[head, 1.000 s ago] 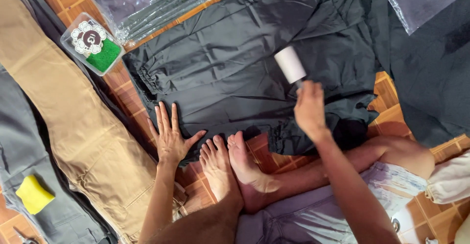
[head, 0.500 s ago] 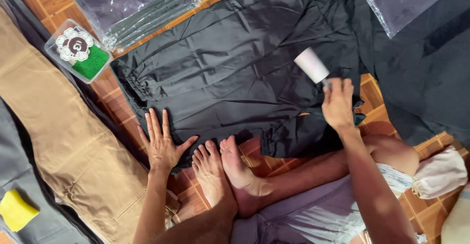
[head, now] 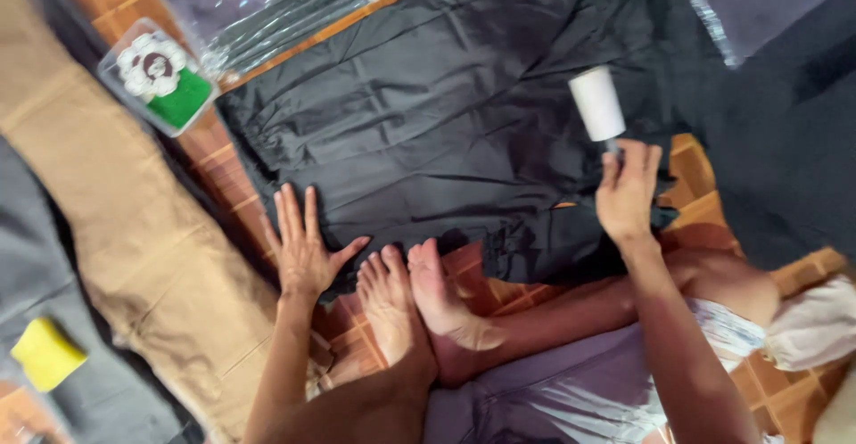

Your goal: Using a lint roller to remove lint and debris from a black garment spread out on the floor.

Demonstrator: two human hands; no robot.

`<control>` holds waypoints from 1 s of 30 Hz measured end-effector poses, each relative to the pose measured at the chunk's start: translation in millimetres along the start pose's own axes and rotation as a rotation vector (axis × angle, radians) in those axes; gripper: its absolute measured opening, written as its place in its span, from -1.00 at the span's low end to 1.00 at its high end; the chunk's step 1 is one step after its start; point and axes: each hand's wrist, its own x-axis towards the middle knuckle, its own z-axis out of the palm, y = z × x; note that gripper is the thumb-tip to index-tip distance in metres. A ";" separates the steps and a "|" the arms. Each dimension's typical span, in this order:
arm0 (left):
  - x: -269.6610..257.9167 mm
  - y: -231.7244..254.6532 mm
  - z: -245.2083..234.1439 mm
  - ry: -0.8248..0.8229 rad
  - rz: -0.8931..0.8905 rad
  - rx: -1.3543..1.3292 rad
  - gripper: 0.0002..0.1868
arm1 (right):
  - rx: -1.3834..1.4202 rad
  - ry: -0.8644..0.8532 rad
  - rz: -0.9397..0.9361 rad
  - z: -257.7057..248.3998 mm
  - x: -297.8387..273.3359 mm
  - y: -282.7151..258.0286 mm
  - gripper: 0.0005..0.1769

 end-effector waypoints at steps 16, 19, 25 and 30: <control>27.4 -46.7 -10.9 0.269 -0.229 -0.683 -0.61 | 0.219 -0.921 0.433 18.6 -26.8 -363.8 -0.28; 31.5 -56.8 -16.2 0.258 -0.364 -0.952 -0.67 | 0.183 -0.882 0.361 66.0 -59.0 -348.0 -0.37; 31.3 -68.9 -29.8 0.474 -0.491 -1.443 -0.67 | 0.102 -0.797 0.123 138.8 -127.5 -270.7 -0.57; 35.5 -83.3 -16.2 0.493 -0.524 -1.464 -0.65 | 0.092 -0.786 -0.190 160.0 -123.2 -280.2 -0.69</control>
